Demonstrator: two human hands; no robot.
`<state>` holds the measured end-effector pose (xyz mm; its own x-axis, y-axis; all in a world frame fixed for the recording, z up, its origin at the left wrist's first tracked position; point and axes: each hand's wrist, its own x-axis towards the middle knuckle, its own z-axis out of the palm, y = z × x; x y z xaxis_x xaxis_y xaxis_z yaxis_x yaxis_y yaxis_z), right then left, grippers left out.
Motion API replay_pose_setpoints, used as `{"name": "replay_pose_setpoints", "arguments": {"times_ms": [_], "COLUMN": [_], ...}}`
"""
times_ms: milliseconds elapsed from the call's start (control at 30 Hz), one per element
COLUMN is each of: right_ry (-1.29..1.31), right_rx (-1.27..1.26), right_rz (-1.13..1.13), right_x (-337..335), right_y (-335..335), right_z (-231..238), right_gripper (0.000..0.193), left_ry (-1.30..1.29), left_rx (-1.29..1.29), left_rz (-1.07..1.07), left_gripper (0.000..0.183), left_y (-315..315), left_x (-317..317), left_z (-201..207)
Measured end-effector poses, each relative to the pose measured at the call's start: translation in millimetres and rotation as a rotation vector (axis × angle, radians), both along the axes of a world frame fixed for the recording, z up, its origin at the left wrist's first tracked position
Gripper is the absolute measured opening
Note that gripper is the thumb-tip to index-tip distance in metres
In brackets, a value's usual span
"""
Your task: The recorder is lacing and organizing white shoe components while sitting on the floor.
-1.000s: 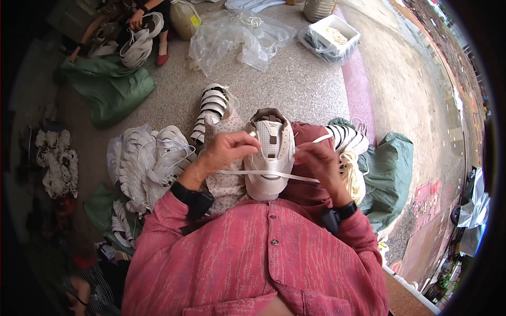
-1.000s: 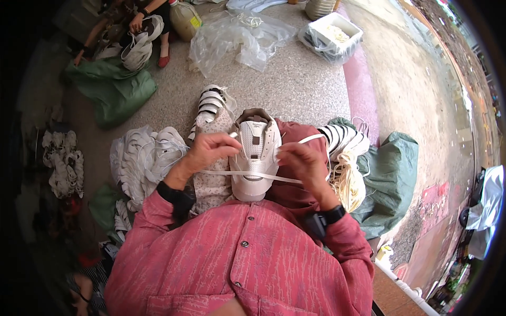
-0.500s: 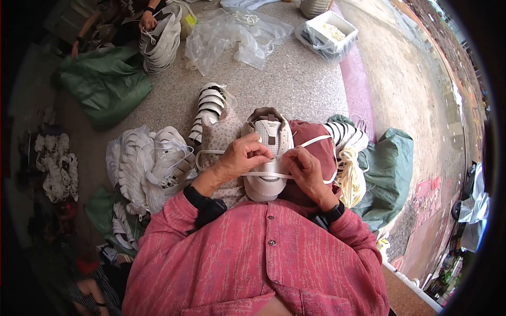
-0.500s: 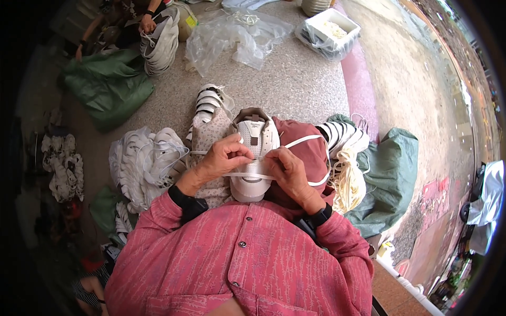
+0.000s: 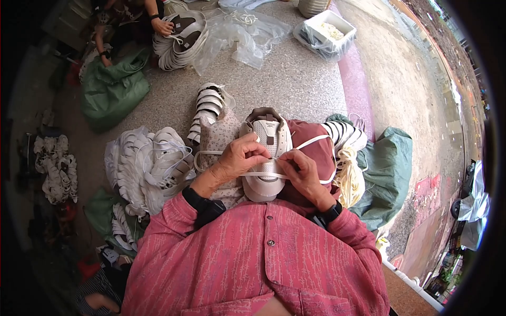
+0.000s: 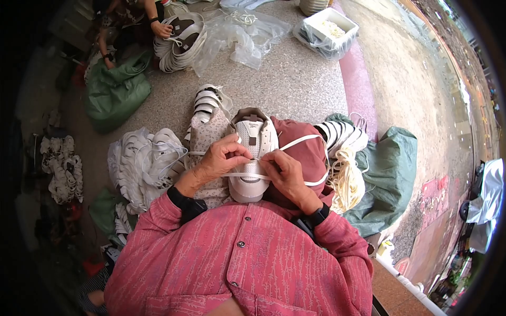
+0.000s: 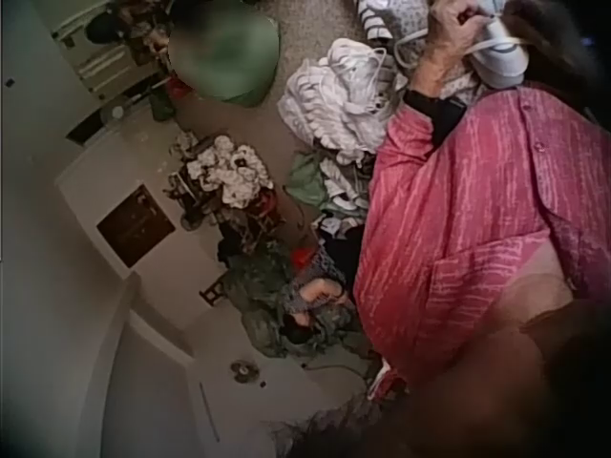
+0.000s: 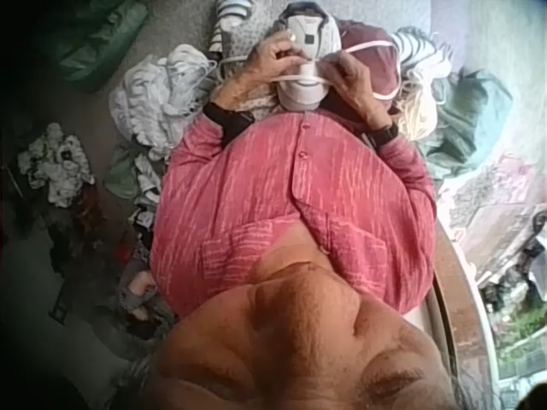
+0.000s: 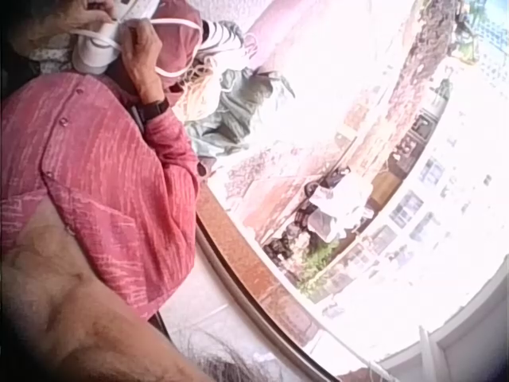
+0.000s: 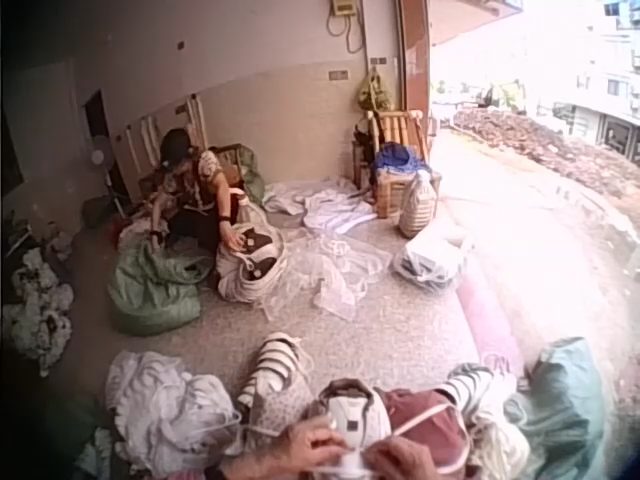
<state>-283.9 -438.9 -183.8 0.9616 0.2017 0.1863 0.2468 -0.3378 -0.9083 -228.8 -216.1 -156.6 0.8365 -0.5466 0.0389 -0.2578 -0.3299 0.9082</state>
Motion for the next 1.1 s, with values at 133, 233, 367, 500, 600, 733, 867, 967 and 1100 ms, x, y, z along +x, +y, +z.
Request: {"name": "replay_pose_setpoints", "arguments": {"times_ms": [133,233,367,500,600,733,867,967,1100], "right_ry": [-0.005,-0.102,-0.227,-0.238,-0.235,-0.169,-0.156,-0.129,-0.095], "right_rx": [-0.008,-0.079,-0.224,-0.259,-0.27,-0.205,-0.233,-0.193,-0.229], "right_rz": [0.018,0.084,0.123,0.149,0.138,0.107,0.13,0.183,0.258], "right_x": [2,3,4,5,6,6,11,18,20], "right_y": [0,-1,-1,-1,0,4,4,5,-2], "right_z": [-1,0,2,4,5,6,10,14,21], "right_gripper": [0.009,0.011,0.014,0.016,0.015,0.014,0.015,0.016,0.018], "left_ry": [0.004,-0.023,-0.016,-0.023,-0.003,-0.022,-0.012,-0.039,-0.004], "left_rx": [-0.004,-0.015,-0.006,0.013,0.01,-0.022,-0.031,-0.028,-0.046], "left_rz": [-0.004,-0.009,-0.011,-0.01,-0.012,-0.029,-0.038,-0.055,-0.06], "left_gripper": [0.009,0.01,0.01,0.01,0.01,0.01,0.01,0.012,0.018], "left_y": [1,0,1,1,1,2,3,4,8], "left_x": [0,1,1,0,0,1,2,4,3], "left_z": [-1,-1,0,1,1,0,-2,-3,-3]}}
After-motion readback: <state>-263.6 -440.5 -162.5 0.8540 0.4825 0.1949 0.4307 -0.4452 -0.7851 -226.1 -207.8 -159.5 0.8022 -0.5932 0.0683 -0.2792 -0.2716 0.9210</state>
